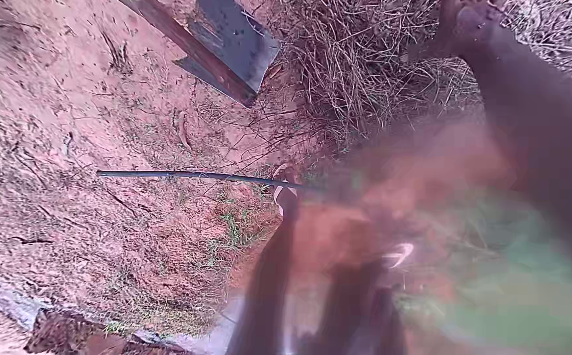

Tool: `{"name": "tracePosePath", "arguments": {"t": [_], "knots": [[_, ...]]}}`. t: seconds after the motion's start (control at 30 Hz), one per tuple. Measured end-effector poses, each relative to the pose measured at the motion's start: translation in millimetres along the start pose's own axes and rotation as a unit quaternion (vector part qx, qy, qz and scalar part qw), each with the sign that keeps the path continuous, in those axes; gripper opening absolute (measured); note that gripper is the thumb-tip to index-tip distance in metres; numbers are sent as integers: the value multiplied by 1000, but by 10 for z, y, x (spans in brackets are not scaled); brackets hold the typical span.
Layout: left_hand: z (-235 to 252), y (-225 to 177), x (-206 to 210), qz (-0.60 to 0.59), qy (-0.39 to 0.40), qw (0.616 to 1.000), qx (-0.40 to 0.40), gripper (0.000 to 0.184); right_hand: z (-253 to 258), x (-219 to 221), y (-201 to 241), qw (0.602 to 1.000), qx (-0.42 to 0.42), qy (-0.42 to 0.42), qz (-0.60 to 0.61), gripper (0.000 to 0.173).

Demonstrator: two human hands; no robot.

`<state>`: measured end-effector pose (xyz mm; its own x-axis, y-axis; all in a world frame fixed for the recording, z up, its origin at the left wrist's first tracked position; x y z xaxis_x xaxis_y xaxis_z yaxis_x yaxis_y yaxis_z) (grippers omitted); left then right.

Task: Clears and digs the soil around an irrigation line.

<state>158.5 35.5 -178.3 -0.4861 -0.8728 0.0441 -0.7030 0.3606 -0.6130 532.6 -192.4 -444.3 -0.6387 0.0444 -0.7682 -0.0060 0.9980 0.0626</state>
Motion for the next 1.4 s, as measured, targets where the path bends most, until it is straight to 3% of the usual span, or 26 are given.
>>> {"name": "tracePosePath", "arguments": {"t": [0.03,0.13,0.27,0.37,0.47,0.6,0.7,0.87,1.1,1.17,1.23,1.4], "knots": [[7,11,-21,7,-15,1000,12,30,21,133,-44,999,17,33,-6,120],[-24,8,-70,30,-44,998,38,30,-288,549,78,994,38,96,-31,98],[-47,29,-136,46,-33,998,31,31,-419,589,313,988,66,139,-30,89],[-51,9,-69,45,-35,998,37,31,-375,555,211,992,46,112,-28,81],[-81,91,-44,48,-39,997,45,30,-317,747,94,994,26,101,-27,93],[-109,149,71,43,-9,999,16,32,-661,879,103,991,11,129,-35,83],[-96,193,117,58,-5,998,7,33,-999,984,195,983,10,174,-51,86],[-133,253,232,45,11,999,-13,33,-1392,1265,234,980,-21,174,-96,88],[-179,307,316,54,33,996,-63,38,-1293,1466,225,976,-28,183,-113,96],[-224,358,333,65,22,996,-56,35,-1289,1524,246,979,-28,173,-101,89],[-238,357,385,76,31,994,-68,36,-1284,1535,184,985,-29,154,-76,69],[-268,435,437,84,44,992,-86,38,-1410,1430,220,986,-33,154,-49,70]]}}
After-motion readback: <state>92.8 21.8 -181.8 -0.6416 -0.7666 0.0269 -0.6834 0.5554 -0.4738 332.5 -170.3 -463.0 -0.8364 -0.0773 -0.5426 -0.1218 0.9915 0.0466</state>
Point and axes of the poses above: each hand's wrist, its own z-axis towards the middle knuckle, its own x-axis out of the palm, y = z × x, the point moved 3 cm from there along z, towards the middle knuckle, and after that the axes turned 4 degrees about -y, right-handed, at the moved point
